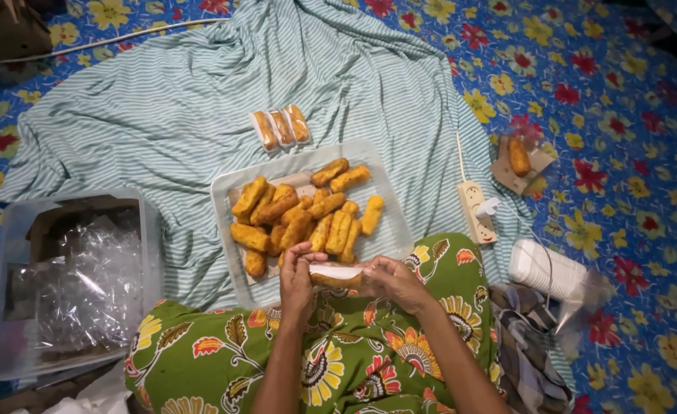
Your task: Wrapping individual pieces of fried food in small paper squares for packaging.
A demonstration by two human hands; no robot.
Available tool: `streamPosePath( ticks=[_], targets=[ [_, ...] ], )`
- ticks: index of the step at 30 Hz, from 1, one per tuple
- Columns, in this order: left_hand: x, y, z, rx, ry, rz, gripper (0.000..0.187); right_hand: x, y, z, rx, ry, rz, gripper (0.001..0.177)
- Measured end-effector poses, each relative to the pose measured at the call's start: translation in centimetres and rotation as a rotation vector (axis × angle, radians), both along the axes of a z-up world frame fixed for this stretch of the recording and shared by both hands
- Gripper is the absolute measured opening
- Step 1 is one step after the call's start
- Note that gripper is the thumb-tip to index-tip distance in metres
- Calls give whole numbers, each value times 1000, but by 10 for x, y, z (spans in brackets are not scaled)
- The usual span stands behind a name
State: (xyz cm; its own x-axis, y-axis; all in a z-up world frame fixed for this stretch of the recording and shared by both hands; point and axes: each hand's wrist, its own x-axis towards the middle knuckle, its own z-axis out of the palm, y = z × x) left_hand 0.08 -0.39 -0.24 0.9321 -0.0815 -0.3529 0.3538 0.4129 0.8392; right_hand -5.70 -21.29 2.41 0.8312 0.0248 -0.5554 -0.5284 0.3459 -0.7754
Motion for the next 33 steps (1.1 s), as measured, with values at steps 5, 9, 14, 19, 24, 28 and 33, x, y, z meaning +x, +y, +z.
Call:
streamPosePath(
  ticks=[5,9,14,19,24,28,33],
  targets=[
    [0,0,7,12,-17,7,34,3,4,10,3,0,11,20],
    [-1,0,12,16,-20,2,35,1,2,11,18,7,9,21],
    [-2,2,16,17,-23,5,35,0,-4,-2,44,6,11,22],
    [-2,2,13,19,-31,5,35,1,-7,-12,53,-14,16,23],
    [-2,3,3,27,-46,-1,34,-1,-12,-20,59,-19,25,24],
    [-2,3,1,2,-55,0,35,-2,-11,-20,39,-7,-6,20],
    [-2,3,-1,-43,-38,4,33,-5,-9,-16,39,3,-28,22]
  ],
)
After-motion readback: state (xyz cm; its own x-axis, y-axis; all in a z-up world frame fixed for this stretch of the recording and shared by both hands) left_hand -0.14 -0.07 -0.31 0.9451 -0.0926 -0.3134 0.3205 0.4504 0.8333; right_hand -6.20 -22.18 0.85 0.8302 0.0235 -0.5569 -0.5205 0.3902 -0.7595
